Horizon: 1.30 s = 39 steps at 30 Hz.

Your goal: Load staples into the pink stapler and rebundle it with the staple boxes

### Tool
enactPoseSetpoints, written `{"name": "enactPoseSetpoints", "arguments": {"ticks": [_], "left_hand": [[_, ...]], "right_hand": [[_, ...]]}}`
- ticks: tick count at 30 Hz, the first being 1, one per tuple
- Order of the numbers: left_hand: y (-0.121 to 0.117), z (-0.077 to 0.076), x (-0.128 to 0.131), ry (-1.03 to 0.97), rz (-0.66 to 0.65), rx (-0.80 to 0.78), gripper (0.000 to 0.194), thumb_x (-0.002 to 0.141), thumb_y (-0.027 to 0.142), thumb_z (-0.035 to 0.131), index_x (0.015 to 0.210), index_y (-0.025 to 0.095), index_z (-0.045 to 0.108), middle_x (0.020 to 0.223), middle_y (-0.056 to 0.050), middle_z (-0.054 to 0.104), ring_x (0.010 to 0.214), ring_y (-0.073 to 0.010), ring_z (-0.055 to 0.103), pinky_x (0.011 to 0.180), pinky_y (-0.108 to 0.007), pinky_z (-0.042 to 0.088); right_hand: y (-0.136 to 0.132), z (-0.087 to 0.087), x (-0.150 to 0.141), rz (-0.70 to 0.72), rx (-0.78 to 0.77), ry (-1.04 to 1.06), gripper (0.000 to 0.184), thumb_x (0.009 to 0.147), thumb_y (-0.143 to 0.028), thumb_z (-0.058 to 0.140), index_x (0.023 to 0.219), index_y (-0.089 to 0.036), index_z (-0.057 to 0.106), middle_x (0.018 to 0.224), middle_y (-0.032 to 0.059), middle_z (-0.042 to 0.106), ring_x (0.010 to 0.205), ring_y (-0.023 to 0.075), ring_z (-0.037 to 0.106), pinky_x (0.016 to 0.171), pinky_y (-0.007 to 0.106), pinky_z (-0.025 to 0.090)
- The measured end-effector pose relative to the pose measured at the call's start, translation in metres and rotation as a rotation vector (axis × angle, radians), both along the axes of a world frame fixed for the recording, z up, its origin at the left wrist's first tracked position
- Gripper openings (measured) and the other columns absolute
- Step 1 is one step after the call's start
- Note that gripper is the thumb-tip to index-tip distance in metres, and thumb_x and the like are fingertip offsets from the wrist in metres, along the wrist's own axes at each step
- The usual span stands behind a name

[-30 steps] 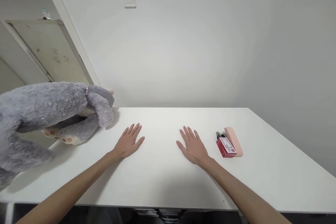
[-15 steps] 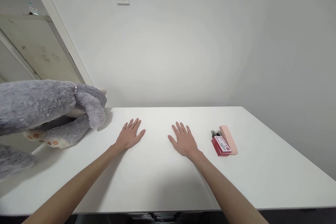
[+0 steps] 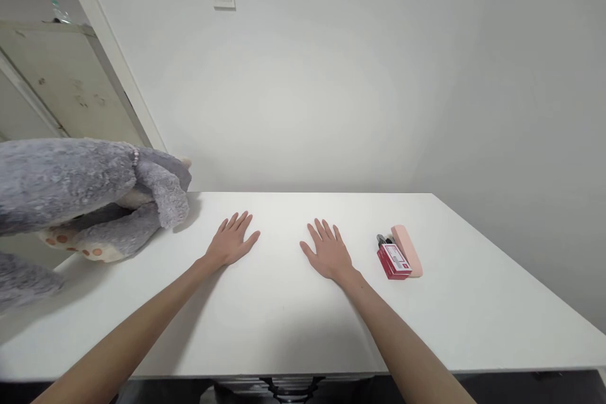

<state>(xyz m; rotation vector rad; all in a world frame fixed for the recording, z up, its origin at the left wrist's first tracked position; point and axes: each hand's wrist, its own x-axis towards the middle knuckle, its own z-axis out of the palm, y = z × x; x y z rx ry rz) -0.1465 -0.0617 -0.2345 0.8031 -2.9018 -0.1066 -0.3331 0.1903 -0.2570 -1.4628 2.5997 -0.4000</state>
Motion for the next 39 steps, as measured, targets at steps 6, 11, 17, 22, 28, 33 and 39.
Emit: {"name": "enactPoseSetpoints", "arguments": {"ticks": [6, 11, 17, 22, 28, 33, 39], "left_hand": [[-0.001, -0.0015, 0.0005, 0.014, 0.0, -0.009, 0.08, 0.099, 0.072, 0.025, 0.162, 0.023, 0.033, 0.171, -0.006, 0.025, 0.16, -0.0332, 0.016, 0.128, -0.053, 0.013], [-0.0005, -0.0007, 0.0006, 0.01, 0.002, -0.012, 0.079, 0.099, 0.071, 0.024, 0.162, 0.024, 0.034, 0.171, -0.006, 0.025, 0.16, -0.0328, 0.017, 0.128, -0.053, 0.013], [0.0012, 0.0007, 0.0001, 0.0, 0.011, -0.01, 0.081, 0.099, 0.071, 0.024, 0.161, 0.021, 0.035, 0.171, -0.007, 0.025, 0.16, -0.0328, 0.016, 0.128, -0.053, 0.013], [0.0013, 0.001, 0.0004, 0.001, 0.011, -0.011, 0.08, 0.099, 0.071, 0.023, 0.162, 0.023, 0.034, 0.171, -0.006, 0.024, 0.16, -0.0328, 0.016, 0.128, -0.053, 0.013], [0.0016, 0.0008, -0.0001, -0.011, 0.019, -0.007, 0.083, 0.099, 0.072, 0.022, 0.162, 0.02, 0.033, 0.171, -0.006, 0.023, 0.16, -0.032, 0.015, 0.128, -0.053, 0.013], [0.002, 0.0008, -0.0008, -0.014, 0.024, -0.013, 0.082, 0.099, 0.071, 0.023, 0.162, 0.021, 0.033, 0.171, -0.006, 0.023, 0.16, -0.0315, 0.015, 0.129, -0.052, 0.012], [0.0034, 0.0014, -0.0005, -0.018, 0.025, -0.015, 0.081, 0.099, 0.071, 0.023, 0.162, 0.02, 0.034, 0.171, -0.006, 0.023, 0.16, -0.0319, 0.015, 0.129, -0.052, 0.013]], "right_hand": [[0.0002, 0.0004, 0.0001, 0.002, 0.0, 0.0, 0.083, 0.102, -0.071, 0.009, 0.167, -0.02, 0.02, 0.175, 0.0036, 0.009, 0.162, 0.0229, 0.003, 0.13, 0.045, -0.003], [-0.0001, -0.0004, -0.0006, 0.003, -0.009, -0.009, 0.082, 0.102, -0.071, 0.009, 0.167, -0.02, 0.02, 0.175, 0.0029, 0.009, 0.162, 0.0224, 0.002, 0.13, 0.045, -0.003], [0.0, 0.0002, -0.0003, 0.0, -0.005, -0.01, 0.082, 0.103, -0.07, 0.009, 0.167, -0.02, 0.019, 0.175, 0.0027, 0.008, 0.162, 0.022, 0.002, 0.13, 0.045, -0.003], [0.0005, 0.0011, -0.0001, 0.002, 0.005, -0.01, 0.082, 0.103, -0.07, 0.009, 0.167, -0.02, 0.019, 0.175, 0.0031, 0.009, 0.162, 0.0225, 0.002, 0.13, 0.045, -0.003], [0.0008, -0.0003, -0.0009, 0.003, -0.008, -0.003, 0.082, 0.103, -0.07, 0.008, 0.167, -0.02, 0.02, 0.175, 0.0029, 0.009, 0.162, 0.0228, 0.002, 0.13, 0.045, -0.003], [0.0008, -0.0011, -0.001, -0.001, -0.011, 0.006, 0.082, 0.103, -0.07, 0.009, 0.167, -0.02, 0.021, 0.174, 0.0034, 0.011, 0.162, 0.0229, 0.003, 0.13, 0.044, -0.003], [0.0008, -0.0017, -0.0011, -0.004, -0.009, 0.015, 0.081, 0.103, -0.069, 0.01, 0.166, -0.02, 0.022, 0.174, 0.0031, 0.011, 0.161, 0.0228, 0.004, 0.13, 0.044, -0.002]]}}
